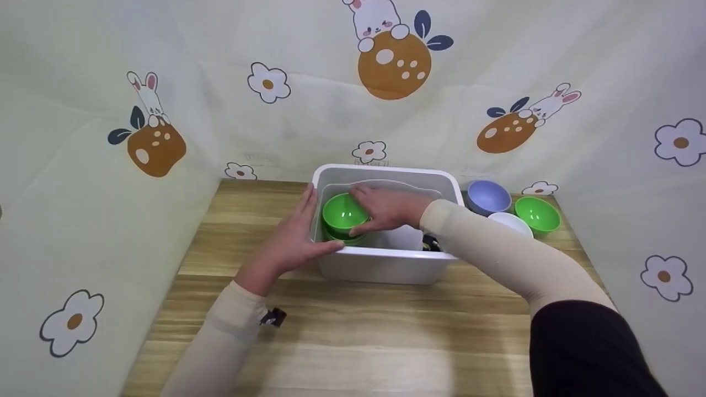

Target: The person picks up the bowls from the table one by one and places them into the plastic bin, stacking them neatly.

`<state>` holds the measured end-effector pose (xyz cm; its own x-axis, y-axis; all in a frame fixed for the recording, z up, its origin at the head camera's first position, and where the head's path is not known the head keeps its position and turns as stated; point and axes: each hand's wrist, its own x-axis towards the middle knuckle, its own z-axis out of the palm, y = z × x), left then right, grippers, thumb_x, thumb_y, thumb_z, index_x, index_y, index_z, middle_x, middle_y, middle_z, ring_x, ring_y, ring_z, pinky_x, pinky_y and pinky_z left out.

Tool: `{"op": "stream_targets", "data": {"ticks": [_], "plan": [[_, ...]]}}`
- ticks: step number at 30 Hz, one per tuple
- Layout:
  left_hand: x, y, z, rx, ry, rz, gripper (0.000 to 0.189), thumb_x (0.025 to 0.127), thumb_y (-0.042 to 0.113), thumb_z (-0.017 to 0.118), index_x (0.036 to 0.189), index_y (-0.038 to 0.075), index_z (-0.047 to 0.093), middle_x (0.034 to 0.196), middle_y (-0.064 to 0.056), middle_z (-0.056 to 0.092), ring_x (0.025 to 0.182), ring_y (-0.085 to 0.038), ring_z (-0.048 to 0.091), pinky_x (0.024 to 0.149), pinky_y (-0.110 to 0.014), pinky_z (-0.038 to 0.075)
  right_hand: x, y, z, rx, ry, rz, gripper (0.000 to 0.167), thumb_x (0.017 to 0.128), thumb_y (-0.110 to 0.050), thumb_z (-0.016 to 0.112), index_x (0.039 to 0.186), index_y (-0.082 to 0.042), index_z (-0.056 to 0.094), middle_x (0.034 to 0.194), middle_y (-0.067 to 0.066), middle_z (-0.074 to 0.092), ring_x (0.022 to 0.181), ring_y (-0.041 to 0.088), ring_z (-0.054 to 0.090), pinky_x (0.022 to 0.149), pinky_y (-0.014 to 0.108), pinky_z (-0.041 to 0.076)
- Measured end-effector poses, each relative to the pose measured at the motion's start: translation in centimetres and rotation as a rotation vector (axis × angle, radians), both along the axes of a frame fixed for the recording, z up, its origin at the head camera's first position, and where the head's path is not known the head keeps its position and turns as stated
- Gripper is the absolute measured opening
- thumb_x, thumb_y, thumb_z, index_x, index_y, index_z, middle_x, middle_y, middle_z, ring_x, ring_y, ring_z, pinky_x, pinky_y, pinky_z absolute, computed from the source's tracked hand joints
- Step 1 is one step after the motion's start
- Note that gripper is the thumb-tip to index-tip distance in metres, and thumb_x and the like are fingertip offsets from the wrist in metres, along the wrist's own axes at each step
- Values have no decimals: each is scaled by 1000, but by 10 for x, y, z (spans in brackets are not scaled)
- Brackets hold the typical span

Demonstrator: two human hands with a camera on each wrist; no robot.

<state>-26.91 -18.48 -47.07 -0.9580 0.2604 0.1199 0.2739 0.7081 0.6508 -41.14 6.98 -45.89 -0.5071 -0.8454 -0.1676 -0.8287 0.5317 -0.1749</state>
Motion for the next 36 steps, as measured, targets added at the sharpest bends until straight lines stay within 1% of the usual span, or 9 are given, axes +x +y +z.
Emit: {"op": "stream_targets", "data": {"ticks": [4,9,12,17,21,23,29,32,36], "plan": [[0,0,0,0,7,-2,143,81,89,74,179,12,4,186,-12,-3,165,-47,23,126,-66,32,0,-1,-1,36,29,5,112,99,-79,62,169,1,27,157,21,47,131,34,62,119,46,50],[0,0,-2,24,3,-6,142,82,87,75,179,12,4,186,-11,-2,165,-45,22,128,-64,31,1,-4,-3,83,80,43,113,100,-77,61,169,6,27,150,24,50,122,37,66,112,49,54],[0,0,-2,33,4,-6,142,81,87,76,179,13,4,186,-11,-2,165,-46,22,127,-65,31,1,-5,-5,105,103,59,113,100,-77,61,168,7,28,146,23,52,118,37,68,109,49,56],[1,-1,-2,33,3,0,143,80,87,77,179,14,4,186,-10,-4,165,-48,23,126,-67,32,1,-7,-10,117,103,72,110,101,-74,65,165,8,31,141,23,52,110,37,71,104,49,59],[2,0,0,28,-7,4,144,80,89,76,179,15,4,186,-6,-6,165,-48,22,125,-69,31,1,-8,-15,122,110,75,113,98,-74,69,166,8,30,141,23,52,108,37,71,103,49,60],[2,1,1,28,-9,2,143,80,89,75,179,15,4,186,-7,-6,165,-48,21,125,-69,32,0,-8,-16,123,115,69,116,96,-75,72,167,6,28,140,21,52,108,36,71,103,48,60],[2,0,0,33,-9,7,143,80,89,76,179,15,5,186,-8,-5,165,-46,22,126,-66,33,-2,-8,-17,93,89,59,121,91,-74,79,168,3,28,139,19,53,112,33,69,106,47,59],[2,-1,0,35,-6,8,143,79,89,76,180,16,5,186,-9,-4,164,-47,23,125,-67,33,-3,-9,-17,76,71,64,121,89,-73,81,167,4,29,140,19,53,113,33,68,106,47,58],[0,-1,0,41,0,3,142,80,86,78,179,15,4,186,-11,-2,164,-47,23,126,-66,33,-2,-8,-13,43,38,64,119,88,-66,87,166,4,32,141,20,53,116,34,67,108,46,57]]}}
